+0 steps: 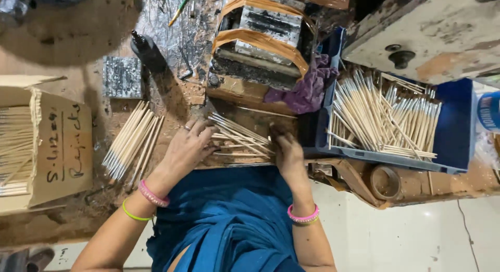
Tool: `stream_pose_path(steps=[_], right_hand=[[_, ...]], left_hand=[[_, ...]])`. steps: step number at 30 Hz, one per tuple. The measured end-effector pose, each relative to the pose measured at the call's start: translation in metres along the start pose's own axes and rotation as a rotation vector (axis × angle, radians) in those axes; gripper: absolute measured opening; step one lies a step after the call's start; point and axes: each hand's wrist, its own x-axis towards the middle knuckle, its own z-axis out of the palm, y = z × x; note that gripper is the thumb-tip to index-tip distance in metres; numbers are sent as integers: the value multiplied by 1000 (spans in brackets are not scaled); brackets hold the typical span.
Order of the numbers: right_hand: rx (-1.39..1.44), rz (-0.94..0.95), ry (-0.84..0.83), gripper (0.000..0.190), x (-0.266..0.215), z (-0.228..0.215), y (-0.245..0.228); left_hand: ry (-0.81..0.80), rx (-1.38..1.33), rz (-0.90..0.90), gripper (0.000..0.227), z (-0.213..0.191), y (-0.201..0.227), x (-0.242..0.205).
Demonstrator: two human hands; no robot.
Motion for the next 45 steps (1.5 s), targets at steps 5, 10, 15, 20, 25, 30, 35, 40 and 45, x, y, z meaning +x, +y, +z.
stream_pose_path(steps=[5, 10, 15, 20, 25, 30, 35, 40, 45], right_hand=[[-166, 47, -45, 37, -1, -12, 29], [-182, 22, -49, 47, 0, 1, 54], [-228, 68, -56, 48, -2, 2, 50], [-319, -76, 75, 58, -7, 4, 52], [-52, 243, 233, 38, -28, -16, 7], [382, 398, 91, 25, -58, -19, -20], [84, 64, 48, 24, -67, -14, -30], [230, 326, 140, 39, -67, -12, -44], [332, 357, 101, 42, -60, -15, -57]], left_hand=[[100, 128, 158, 48, 16, -10, 27], [-45, 188, 144, 22, 25, -14, 33], [-12, 306, 165, 19, 20, -12, 24], [89, 394, 161, 22, 3, 8, 0], [5, -462, -290, 23, 10, 46, -54], [-38, -811, -365, 20, 53, 67, -83], [10, -885, -427, 22, 57, 78, -83], [-28, -852, -463, 20, 62, 75, -82], [-49, -910, -496, 21, 69, 76, -88]])
